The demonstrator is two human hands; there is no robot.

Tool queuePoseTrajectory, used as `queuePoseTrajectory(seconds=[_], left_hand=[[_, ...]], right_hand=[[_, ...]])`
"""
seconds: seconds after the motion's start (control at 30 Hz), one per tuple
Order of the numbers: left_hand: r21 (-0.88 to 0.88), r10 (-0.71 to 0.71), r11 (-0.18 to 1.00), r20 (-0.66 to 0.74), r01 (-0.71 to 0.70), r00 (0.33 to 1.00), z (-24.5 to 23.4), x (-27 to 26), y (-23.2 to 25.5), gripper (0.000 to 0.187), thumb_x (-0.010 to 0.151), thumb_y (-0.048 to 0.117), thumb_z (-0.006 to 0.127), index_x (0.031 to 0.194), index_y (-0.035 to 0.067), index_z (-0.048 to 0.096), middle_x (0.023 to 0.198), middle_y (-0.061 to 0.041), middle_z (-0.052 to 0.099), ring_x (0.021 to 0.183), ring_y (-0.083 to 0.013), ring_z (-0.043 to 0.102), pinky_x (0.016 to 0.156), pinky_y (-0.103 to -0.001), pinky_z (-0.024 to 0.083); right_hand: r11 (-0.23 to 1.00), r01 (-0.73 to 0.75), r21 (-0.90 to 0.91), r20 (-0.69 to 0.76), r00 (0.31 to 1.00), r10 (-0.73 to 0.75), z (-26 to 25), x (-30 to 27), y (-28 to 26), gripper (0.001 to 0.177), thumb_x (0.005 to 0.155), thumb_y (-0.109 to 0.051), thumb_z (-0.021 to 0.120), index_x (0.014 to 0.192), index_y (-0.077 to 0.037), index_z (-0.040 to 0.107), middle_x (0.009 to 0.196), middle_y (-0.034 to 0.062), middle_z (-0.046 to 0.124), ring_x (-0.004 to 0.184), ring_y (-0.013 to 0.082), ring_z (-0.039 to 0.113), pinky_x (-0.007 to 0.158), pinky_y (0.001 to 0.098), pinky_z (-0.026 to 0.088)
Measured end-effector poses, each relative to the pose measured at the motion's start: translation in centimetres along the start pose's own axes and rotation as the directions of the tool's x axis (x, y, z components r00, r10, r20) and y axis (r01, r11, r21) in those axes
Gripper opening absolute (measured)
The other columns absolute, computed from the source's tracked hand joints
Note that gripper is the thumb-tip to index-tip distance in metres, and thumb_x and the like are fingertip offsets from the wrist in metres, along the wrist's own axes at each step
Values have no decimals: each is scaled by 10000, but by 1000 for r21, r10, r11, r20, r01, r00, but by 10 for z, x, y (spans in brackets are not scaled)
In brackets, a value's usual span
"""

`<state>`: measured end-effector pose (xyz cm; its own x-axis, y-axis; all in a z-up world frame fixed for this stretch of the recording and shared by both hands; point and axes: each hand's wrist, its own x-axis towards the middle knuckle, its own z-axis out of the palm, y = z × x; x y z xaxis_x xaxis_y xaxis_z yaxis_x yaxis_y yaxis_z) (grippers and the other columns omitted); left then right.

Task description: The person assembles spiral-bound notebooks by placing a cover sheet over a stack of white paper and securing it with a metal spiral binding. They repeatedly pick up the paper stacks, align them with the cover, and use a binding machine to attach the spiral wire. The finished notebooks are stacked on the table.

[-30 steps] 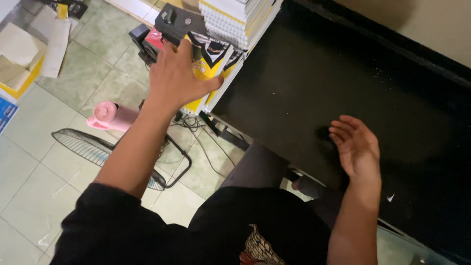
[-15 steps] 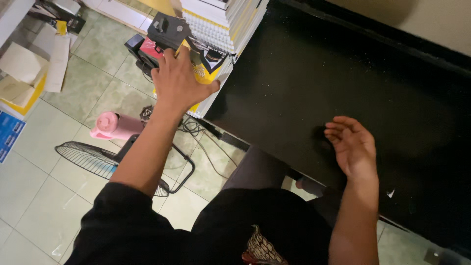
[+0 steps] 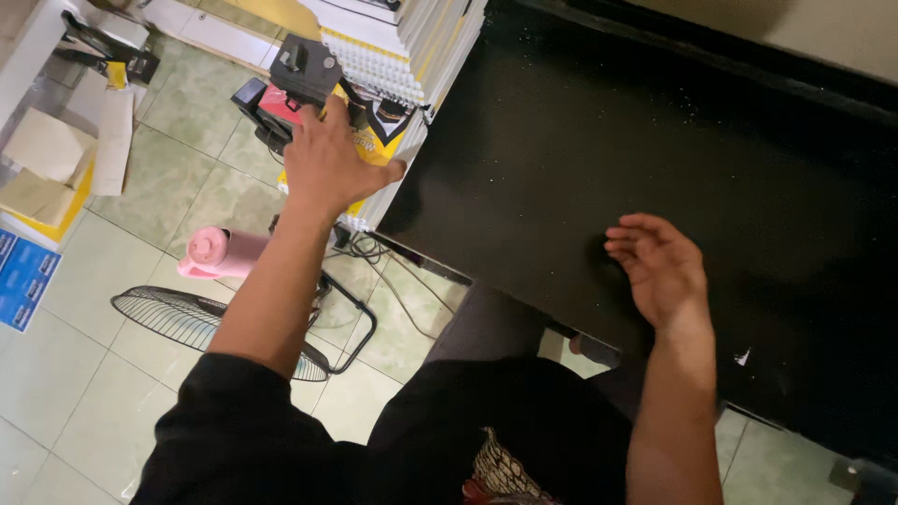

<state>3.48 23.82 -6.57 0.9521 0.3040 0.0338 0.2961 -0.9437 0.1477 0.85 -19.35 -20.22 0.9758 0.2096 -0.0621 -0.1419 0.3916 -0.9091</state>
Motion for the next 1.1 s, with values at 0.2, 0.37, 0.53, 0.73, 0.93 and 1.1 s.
queuePoseTrajectory(seconds=[0.2,0.37,0.53,0.73,0.93,1.1], left_hand=[[39,-76,997,113,72,991,2,7,2,1144,532,831,821,1316,95,431,1321,-264,543,1229,-452,594,966,-548,486],[23,-116,993,156,114,981,-3,6,8,1193,536,788,827,1375,73,370,1365,-288,510,1317,-484,510,1034,-580,439],[6,-123,992,195,125,973,-16,-2,15,1180,548,784,832,1353,57,364,1403,-311,483,1346,-493,478,1068,-604,412],[55,-65,997,186,55,980,-34,-9,25,1231,541,861,790,1363,24,418,1503,-345,408,1415,-541,382,1109,-689,291],[145,225,962,55,-230,973,-38,-43,40,1156,658,806,759,1406,-47,531,1460,-311,494,1371,-473,451,1117,-678,246],[-65,609,764,405,-642,682,-39,-79,106,783,723,798,694,1100,111,675,1062,-184,767,1055,-401,739,906,-563,540]], right_hand=[[997,67,31,-1,998,-67,-9,4,12,369,1010,-129,577,1319,72,568,1142,254,710,1001,281,731,928,359,596],[998,48,34,-33,998,-47,-7,3,12,363,998,-126,579,1306,67,582,1099,261,702,950,309,724,913,398,593],[995,70,63,-43,997,-68,-4,2,10,314,1018,-116,578,1285,49,593,1116,222,723,986,262,740,922,348,601],[993,79,-90,-136,987,-90,17,-22,-24,255,1009,-59,563,1238,33,626,1048,217,715,913,286,726,855,371,601],[845,216,-490,-198,916,-349,-15,-106,-114,325,978,5,580,1291,92,580,1142,275,673,1065,359,693,934,448,570],[627,169,-760,-283,783,-554,-20,-234,-208,442,871,-24,630,1278,141,585,1110,331,660,1086,440,704,942,521,571]])
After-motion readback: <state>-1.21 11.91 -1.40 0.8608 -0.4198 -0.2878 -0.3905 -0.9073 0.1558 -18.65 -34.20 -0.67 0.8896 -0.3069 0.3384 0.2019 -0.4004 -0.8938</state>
